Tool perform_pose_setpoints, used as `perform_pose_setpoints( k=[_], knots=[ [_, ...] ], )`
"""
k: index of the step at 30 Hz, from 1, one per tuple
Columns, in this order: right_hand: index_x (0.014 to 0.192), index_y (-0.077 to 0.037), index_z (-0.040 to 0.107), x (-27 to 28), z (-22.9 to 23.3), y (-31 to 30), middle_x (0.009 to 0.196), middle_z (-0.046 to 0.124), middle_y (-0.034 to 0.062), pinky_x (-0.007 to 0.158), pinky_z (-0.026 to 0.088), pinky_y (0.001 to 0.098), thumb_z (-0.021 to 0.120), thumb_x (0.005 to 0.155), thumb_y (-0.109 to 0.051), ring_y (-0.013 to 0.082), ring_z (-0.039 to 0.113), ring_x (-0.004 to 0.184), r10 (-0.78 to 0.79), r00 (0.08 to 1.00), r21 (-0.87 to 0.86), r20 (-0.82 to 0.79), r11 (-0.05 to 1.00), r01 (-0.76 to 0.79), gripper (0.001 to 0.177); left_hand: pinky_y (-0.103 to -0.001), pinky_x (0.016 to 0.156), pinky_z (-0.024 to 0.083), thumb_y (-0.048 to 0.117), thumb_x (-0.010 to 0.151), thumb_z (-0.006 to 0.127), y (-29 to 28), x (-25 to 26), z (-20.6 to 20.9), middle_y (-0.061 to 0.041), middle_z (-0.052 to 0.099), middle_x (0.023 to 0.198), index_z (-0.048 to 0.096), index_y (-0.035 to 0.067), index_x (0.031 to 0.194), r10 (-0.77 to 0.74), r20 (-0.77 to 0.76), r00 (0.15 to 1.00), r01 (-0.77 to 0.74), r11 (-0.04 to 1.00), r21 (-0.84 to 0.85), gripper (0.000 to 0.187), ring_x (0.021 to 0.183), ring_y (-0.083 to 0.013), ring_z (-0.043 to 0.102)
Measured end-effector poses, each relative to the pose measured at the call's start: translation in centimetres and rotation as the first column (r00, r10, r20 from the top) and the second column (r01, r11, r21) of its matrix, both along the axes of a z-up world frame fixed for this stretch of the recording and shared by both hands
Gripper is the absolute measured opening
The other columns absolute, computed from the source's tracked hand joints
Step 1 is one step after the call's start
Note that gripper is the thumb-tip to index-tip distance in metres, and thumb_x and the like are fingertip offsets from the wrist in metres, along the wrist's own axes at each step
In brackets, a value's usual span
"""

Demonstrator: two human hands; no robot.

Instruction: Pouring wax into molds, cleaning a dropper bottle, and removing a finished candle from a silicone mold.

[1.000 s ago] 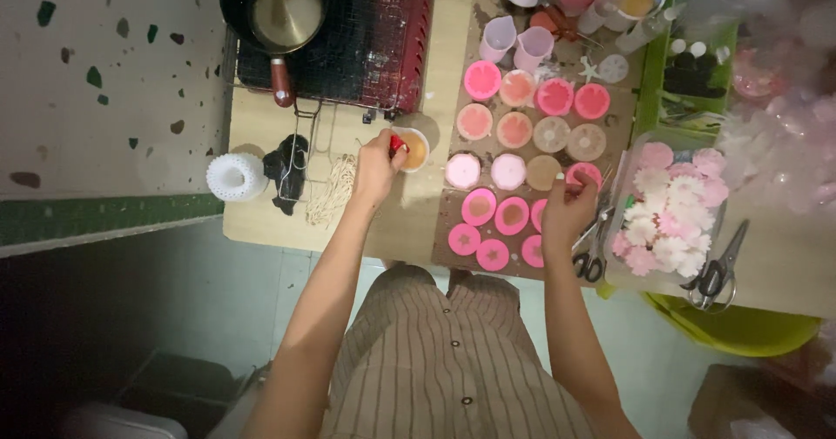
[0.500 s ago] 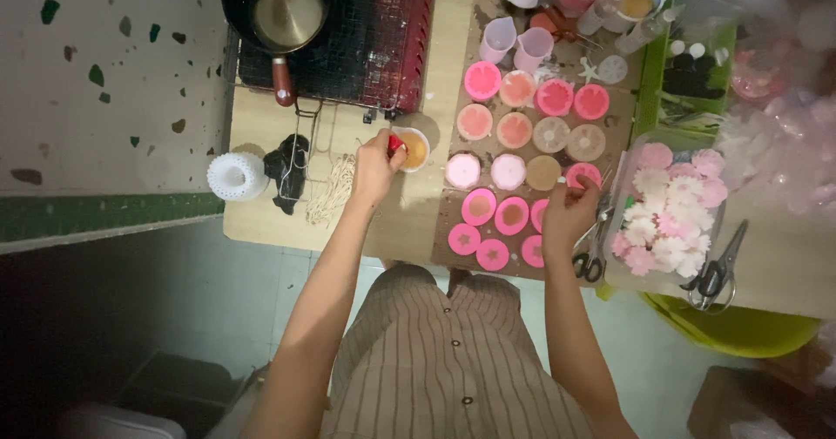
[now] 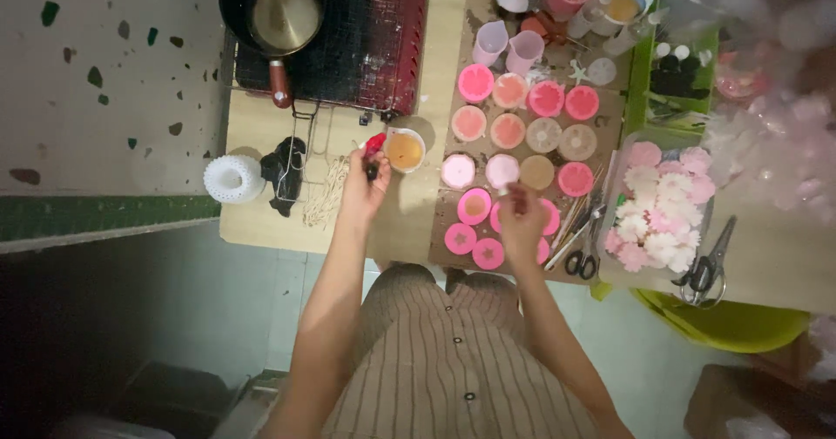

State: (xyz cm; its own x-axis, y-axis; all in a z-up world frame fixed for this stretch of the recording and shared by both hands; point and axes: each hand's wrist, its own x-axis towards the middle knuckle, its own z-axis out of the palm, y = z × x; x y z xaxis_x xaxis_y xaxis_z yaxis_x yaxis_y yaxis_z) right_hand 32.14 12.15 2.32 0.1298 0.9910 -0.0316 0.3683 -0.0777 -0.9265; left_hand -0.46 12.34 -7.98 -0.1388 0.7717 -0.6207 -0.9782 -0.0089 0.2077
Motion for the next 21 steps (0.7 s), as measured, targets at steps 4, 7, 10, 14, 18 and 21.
perform_pose_setpoints(
  k=[4,7,10,14,18,21],
  knots=[
    [0.114,-0.004,0.068,-5.9,7.2,-3.1,0.09,0.069,0.0015,0.071,0.054,0.0237,0.071,0.093,-0.005,0.0089,0.066,0.079,0.159,0.985,-0.048,-0.062,0.986,-0.162,0.021,-0.038,0.091,0.062,0.03,0.107,0.055,-1.3,3.9,9.7,-0.017,0.069,0.108,0.065,-0.003,0.119,-0.009,0.042,0.999,0.008,1.0,0.029,0.036,0.1,-0.0248,0.07],
    [0.114,-0.005,0.069,-9.5,11.0,-4.6,0.093,0.072,0.0011,0.063,0.054,0.0233,0.072,0.093,-0.007,0.0083,0.067,0.075,0.261,0.961,-0.072,-0.086,0.961,-0.268,0.022,-0.049,0.103,0.056,0.039,0.101,0.047,-1.0,5.8,12.4,-0.017,0.067,0.125,0.06,0.002,0.113,-0.072,0.232,0.97,0.046,0.992,0.119,0.041,0.113,-0.0313,0.068],
    [0.119,-0.004,0.068,-11.6,12.8,-4.7,0.095,0.068,0.0061,0.058,0.051,0.0252,0.076,0.086,-0.006,0.0112,0.062,0.069,0.332,0.943,0.037,0.036,0.942,-0.333,0.034,-0.05,0.112,0.047,0.043,0.1,0.044,-1.2,7.1,13.2,-0.017,0.065,0.134,0.061,-0.002,0.124,-0.169,0.184,0.968,0.126,0.966,0.227,0.054,0.125,-0.0332,0.064],
    [0.125,-0.004,0.063,-13.0,14.3,-4.0,0.103,0.066,0.0098,0.065,0.053,0.0282,0.077,0.087,-0.008,0.0165,0.065,0.077,0.352,0.932,0.132,0.083,0.923,-0.361,0.041,-0.044,0.106,0.044,0.044,0.114,0.041,-3.9,9.1,4.1,-0.017,0.061,0.139,0.062,-0.002,0.135,-0.312,0.038,0.949,0.271,0.873,0.406,0.055,0.122,-0.0294,0.055],
    [0.116,-0.007,0.069,-11.6,11.7,-4.7,0.11,0.069,0.0105,0.077,0.056,0.0315,0.077,0.09,-0.008,0.0228,0.07,0.091,0.43,0.871,0.171,0.237,0.864,-0.473,0.027,-0.038,0.113,0.045,0.042,0.102,0.041,-5.0,10.0,13.0,-0.014,0.056,0.146,0.071,0.004,0.125,-0.373,-0.052,0.926,0.365,0.856,0.366,0.053,0.136,-0.0259,0.055],
    [0.115,-0.008,0.073,-10.4,10.0,-5.5,0.099,0.075,0.0087,0.071,0.057,0.0297,0.077,0.089,-0.014,0.0177,0.073,0.081,0.416,0.9,-0.173,0.128,0.903,-0.392,0.026,-0.044,0.117,0.042,0.041,0.116,0.041,-6.6,10.2,12.7,-0.01,0.052,0.161,0.07,0.009,0.103,-0.334,0.14,0.932,0.147,0.702,0.697,0.045,0.145,-0.0302,0.052]
  ],
)
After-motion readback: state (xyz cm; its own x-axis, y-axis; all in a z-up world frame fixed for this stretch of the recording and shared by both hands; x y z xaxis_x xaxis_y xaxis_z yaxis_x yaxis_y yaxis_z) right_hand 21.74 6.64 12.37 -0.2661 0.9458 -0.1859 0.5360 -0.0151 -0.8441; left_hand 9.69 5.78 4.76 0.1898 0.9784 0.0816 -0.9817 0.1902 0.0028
